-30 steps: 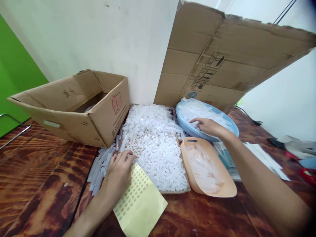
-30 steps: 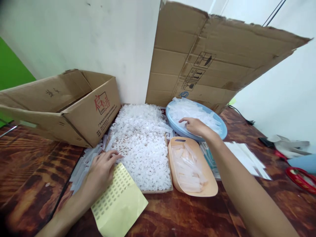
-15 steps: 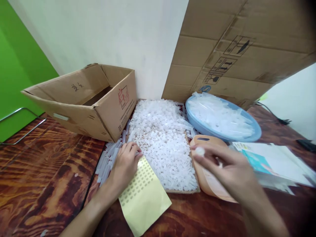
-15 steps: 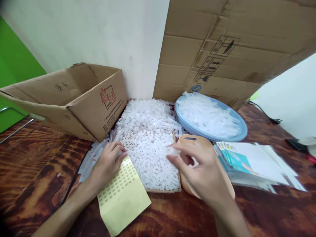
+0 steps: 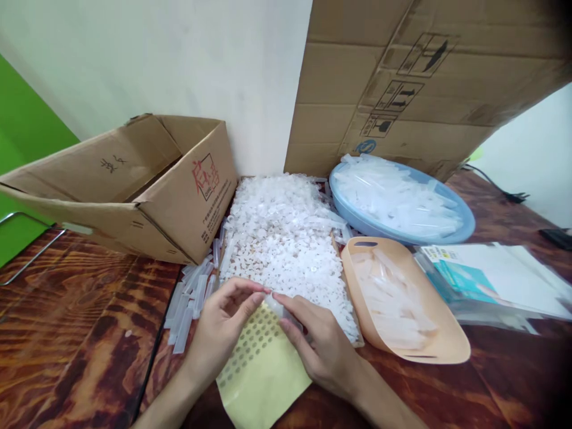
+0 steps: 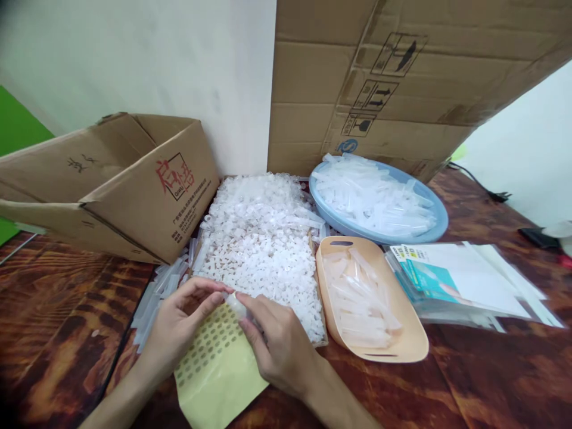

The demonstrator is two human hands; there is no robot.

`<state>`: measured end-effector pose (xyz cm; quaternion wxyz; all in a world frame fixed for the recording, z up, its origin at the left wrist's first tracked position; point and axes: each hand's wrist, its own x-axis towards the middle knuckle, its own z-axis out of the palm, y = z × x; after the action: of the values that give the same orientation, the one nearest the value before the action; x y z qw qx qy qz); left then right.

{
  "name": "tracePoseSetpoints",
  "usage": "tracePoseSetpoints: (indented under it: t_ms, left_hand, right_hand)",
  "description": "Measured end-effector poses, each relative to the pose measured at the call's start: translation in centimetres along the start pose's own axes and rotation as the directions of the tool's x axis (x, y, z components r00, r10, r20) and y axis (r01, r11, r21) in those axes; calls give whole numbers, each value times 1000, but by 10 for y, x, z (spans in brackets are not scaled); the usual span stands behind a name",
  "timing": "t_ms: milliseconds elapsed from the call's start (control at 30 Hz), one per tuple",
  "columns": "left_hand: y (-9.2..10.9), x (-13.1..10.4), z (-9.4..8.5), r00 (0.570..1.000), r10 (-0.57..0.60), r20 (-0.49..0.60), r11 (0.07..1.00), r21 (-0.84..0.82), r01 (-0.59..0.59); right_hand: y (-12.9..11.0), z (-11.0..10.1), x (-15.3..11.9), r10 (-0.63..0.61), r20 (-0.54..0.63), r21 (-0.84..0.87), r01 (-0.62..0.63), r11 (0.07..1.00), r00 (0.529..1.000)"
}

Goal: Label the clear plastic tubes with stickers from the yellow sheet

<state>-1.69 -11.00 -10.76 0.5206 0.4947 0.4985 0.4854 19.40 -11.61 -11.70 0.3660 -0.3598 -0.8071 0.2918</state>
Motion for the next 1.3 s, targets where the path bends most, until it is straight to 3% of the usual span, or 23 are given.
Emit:
tracePoseSetpoints:
  t_ms: [200, 400, 667, 867, 1000, 1100, 1200, 1300]
  left_hand:
    - [-2, 2, -5, 999, -25, 46, 993, -111, 30]
    - [3, 1, -4, 988, 0, 156, 980, -195, 31]
    - [15, -1, -7, 963, 11, 268, 986, -165, 35]
    - [16, -3, -7, 953, -4, 304, 987, -152, 53]
    - [12, 3, -11, 978, 76, 192, 997, 19, -81]
    - [9, 10, -19, 976, 213, 35, 946, 241, -216]
    - [6, 13, -23, 958, 278, -70, 915, 322, -242]
    - [4, 12, -20, 957, 284, -65, 905, 347, -245]
  right_hand:
    - [-5, 4, -1, 0, -45, 90, 4, 996, 999]
    - [-13, 9, -2, 30, -94, 144, -16, 989, 995]
    - [-28, 13, 3, 119, -130, 291, -77, 954, 984]
    - [-28, 7, 5, 172, -53, 329, -145, 933, 984]
    - [-14, -8, 9, 209, 80, 175, -220, 960, 975]
    - [-1, -13, 15, 203, -13, -106, -203, 973, 979]
    - [7, -9, 20, 114, -15, -320, -113, 941, 993]
    - [12, -3, 25, 165, 47, -472, -124, 873, 985]
